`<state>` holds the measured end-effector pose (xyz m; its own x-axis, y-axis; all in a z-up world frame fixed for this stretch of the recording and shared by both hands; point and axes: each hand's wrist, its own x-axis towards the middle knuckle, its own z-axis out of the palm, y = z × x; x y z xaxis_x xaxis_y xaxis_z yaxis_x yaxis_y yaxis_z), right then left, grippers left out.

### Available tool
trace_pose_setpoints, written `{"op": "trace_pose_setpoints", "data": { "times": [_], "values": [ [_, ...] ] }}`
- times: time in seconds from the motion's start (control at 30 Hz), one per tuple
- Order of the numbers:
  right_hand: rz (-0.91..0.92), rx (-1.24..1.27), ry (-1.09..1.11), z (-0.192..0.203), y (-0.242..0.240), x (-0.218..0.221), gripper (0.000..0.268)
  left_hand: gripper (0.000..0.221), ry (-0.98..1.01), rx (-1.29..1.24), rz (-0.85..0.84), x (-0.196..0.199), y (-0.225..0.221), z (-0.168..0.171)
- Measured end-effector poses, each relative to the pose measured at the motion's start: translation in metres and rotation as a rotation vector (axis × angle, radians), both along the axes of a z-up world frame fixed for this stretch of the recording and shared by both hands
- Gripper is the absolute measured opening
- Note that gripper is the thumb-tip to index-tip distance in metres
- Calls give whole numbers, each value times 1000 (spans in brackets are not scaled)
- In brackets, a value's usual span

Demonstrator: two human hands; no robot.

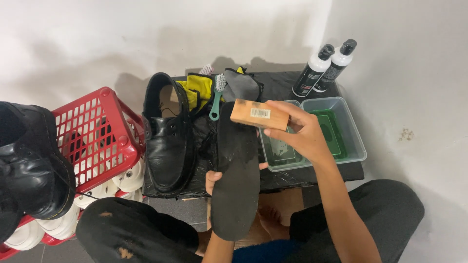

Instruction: Cleaning a shoe insole by vigorously brushing it with a wooden-handled brush.

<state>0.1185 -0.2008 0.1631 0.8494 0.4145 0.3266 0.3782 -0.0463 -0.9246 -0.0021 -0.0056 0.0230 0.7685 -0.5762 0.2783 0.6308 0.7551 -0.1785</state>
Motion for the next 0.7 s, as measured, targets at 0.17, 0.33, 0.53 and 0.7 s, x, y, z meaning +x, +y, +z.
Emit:
{"op": "trace_pose_setpoints", "data": {
  "times": [0.17, 0.33, 0.53, 0.7],
  "values": [
    [104, 21, 64, 4, -3, -3, 60, 108, -10, 1, 0, 4, 1, 2],
    [-91, 25, -13, -4, 0, 2, 62, 72, -222, -323, -481, 36, 15, 0],
    [-1, 37, -20, 5, -1, -6, 59, 65, -245, -287, -390, 29, 6, 9],
    [-97, 53, -72, -5, 0, -2, 59, 82, -341, -140, -273, 34, 5, -44]
  ]
}}
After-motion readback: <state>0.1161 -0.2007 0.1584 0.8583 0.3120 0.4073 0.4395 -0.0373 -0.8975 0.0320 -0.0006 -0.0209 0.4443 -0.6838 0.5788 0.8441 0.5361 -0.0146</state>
